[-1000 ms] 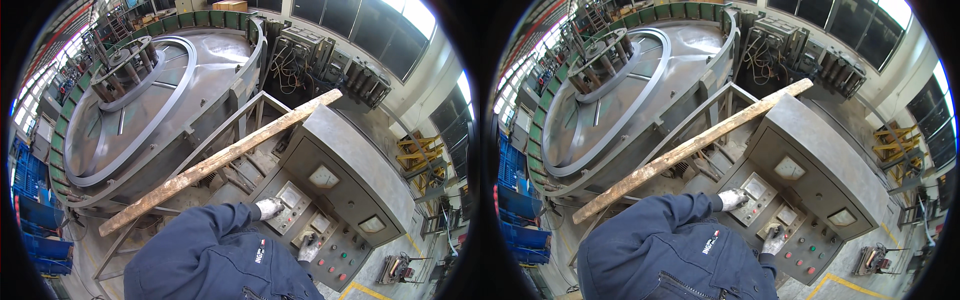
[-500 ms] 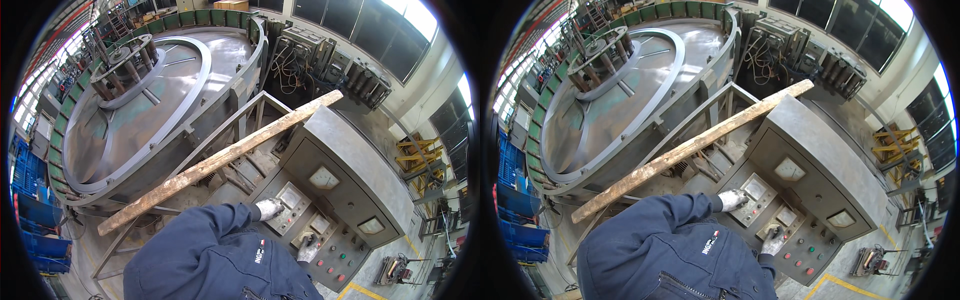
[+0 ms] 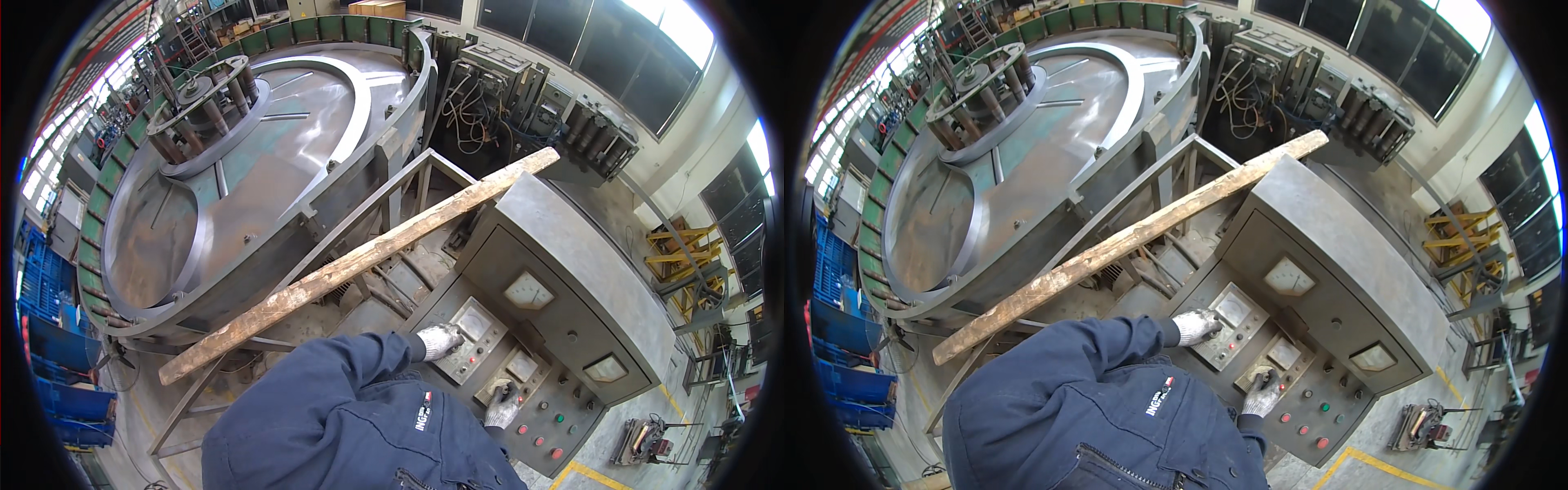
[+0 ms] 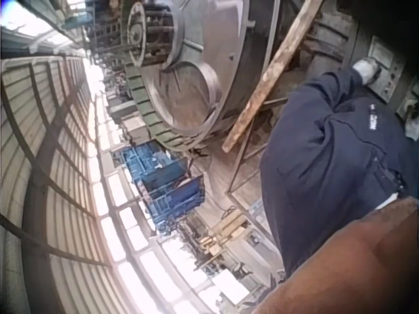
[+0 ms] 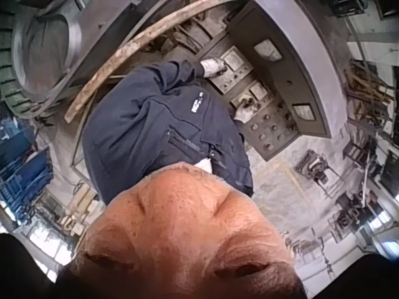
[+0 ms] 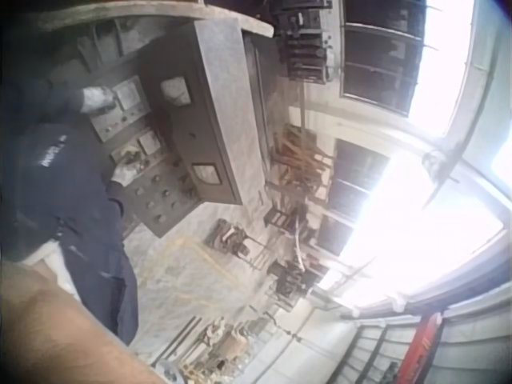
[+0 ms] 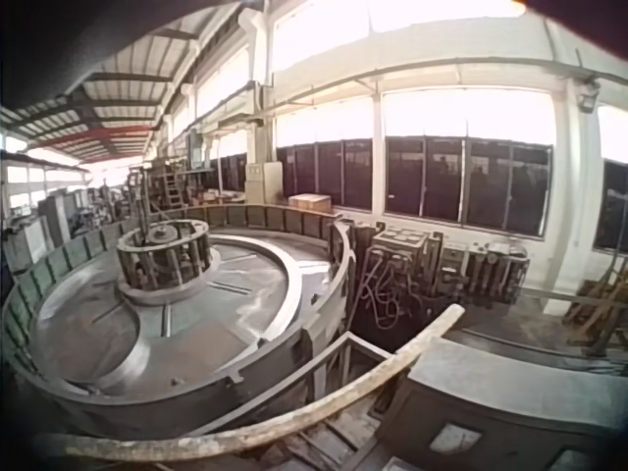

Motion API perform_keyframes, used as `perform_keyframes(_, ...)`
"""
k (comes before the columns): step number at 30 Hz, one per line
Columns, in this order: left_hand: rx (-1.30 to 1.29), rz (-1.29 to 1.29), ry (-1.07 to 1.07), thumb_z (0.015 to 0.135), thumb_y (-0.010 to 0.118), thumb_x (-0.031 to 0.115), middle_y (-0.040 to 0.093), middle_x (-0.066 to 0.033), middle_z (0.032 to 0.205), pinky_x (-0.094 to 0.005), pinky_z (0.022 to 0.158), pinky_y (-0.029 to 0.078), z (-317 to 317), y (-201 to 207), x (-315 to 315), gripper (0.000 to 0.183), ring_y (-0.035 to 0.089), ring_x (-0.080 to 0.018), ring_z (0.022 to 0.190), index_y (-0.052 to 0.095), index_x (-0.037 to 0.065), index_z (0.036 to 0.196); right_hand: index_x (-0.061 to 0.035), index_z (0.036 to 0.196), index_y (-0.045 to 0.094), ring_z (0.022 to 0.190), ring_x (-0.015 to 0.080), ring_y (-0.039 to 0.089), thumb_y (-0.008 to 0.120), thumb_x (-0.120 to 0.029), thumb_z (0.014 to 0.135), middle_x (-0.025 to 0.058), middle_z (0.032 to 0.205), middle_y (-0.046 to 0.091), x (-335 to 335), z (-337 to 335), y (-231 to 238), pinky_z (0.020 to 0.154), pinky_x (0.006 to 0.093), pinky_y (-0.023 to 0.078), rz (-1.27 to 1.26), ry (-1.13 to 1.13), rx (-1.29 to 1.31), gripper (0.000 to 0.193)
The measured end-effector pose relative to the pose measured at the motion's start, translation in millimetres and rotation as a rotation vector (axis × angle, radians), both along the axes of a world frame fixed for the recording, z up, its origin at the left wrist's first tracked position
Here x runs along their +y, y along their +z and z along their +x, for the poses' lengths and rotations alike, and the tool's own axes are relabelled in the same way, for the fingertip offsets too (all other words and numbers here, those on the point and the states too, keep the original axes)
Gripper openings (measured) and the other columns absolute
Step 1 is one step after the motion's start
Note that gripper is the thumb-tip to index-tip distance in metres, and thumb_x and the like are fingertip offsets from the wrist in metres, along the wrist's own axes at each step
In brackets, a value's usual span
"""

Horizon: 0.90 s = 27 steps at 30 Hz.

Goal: Operating a large industrial machine by using a control panel and making manual adjustments to the machine's components.

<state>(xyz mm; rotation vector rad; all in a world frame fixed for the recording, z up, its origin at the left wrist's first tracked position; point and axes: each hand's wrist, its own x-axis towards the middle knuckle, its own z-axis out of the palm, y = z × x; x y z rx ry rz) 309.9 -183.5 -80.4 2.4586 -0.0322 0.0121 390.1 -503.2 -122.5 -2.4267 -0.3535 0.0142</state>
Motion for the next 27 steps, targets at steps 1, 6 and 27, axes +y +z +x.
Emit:
perform_keyframes(1,0.003,-0.003,0.001,0.087,0.068,0.012,0.064,-0.0247,0.107,-0.0524,0.087,0.053,0,0,0,0.013,0.065,-0.0441,0.102,0.067,0.003,0.097,0.0041,0.127,0.065,0.109,0.0319,0.070,0.070,-0.015,0.096,0.0212,0.119,0.072,0,0,1,0.098,0.0405,0.055,0.011,-0.002,0.015,0.036)
perform_keyframes(6,0.040,0.015,0.003,0.084,0.073,0.013,0.064,-0.0216,0.109,-0.0518,0.088,0.054,1,-7,0,0.019,0.065,-0.0422,0.104,0.067,0.005,0.100,0.0040,0.128,0.065,0.111,0.0322,0.070,0.070,-0.015,0.096,0.0219,0.121,0.071,2,0,3,0.099,0.0401,0.055,0.032,-0.019,0.053,0.037)
perform_keyframes(27,-0.013,0.007,0.005,0.085,0.068,0.010,0.064,-0.0249,0.108,-0.0526,0.089,0.054,1,-10,-1,0.017,0.065,-0.0444,0.104,0.067,0.002,0.100,0.0038,0.123,0.066,0.107,0.0344,0.070,0.072,-0.014,0.094,0.0222,0.114,0.072,3,-1,8,0.096,0.0413,0.055,0.003,-0.021,0.031,0.035)
